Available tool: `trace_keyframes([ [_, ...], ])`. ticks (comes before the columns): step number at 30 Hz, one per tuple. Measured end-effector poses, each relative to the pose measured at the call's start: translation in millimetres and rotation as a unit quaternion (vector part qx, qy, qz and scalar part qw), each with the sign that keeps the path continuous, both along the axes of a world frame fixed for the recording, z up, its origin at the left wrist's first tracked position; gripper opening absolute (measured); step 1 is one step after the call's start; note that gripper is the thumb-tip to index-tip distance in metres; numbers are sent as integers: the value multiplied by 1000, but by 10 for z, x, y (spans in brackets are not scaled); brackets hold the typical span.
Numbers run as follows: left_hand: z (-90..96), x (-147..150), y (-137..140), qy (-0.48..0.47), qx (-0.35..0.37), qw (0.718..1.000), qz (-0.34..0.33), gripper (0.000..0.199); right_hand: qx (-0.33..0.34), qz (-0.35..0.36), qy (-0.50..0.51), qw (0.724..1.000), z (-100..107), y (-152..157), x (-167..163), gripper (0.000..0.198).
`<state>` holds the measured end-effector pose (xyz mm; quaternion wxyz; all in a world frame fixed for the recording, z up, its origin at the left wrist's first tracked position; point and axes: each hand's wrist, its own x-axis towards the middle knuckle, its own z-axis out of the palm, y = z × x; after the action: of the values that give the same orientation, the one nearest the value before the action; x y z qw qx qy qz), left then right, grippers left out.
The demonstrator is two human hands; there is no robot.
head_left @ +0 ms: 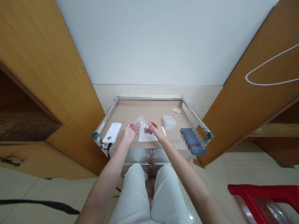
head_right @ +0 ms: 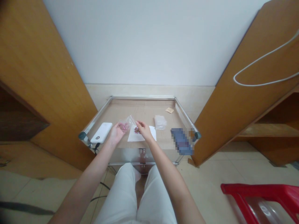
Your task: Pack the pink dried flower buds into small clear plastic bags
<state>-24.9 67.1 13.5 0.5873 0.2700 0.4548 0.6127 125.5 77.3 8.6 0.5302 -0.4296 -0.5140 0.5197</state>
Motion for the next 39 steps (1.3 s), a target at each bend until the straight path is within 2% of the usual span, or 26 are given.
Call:
trace_keyframes([
  [3,16,42,-34,-48,-4,999,-5,33,-21,62,7,998,17,9,-71,32],
  [6,3,80,-56,-64,2,998,-12,26,-18,63,11,998,-3,22,-96,26],
  [9,-15,114,-86,-29,26,999,-4,11,-10,54,5,998,-15,21,-89,24],
  [14,10,144,-142,65,42,997,27,54,-1,54,-6,999,-20,11,-45,21],
  [16,24,148,-147,93,55,994,24,63,1,57,0,998,-34,15,-33,22],
  [18,28,153,-139,129,64,989,12,55,8,59,6,998,-57,23,-29,29],
  [21,18,166,-121,204,75,976,-2,25,16,59,5,998,-96,31,-31,31],
  [22,15,171,-117,229,80,970,-3,20,18,58,3,998,-105,32,-31,30],
  [27,22,189,-136,319,77,945,-6,25,40,56,-49,996,-83,7,-15,25],
  [31,34,200,-142,363,83,928,4,16,68,60,-104,990,-17,-20,10,25],
  [39,11,227,-128,382,104,918,6,11,84,62,-142,984,6,-1,11,24],
])
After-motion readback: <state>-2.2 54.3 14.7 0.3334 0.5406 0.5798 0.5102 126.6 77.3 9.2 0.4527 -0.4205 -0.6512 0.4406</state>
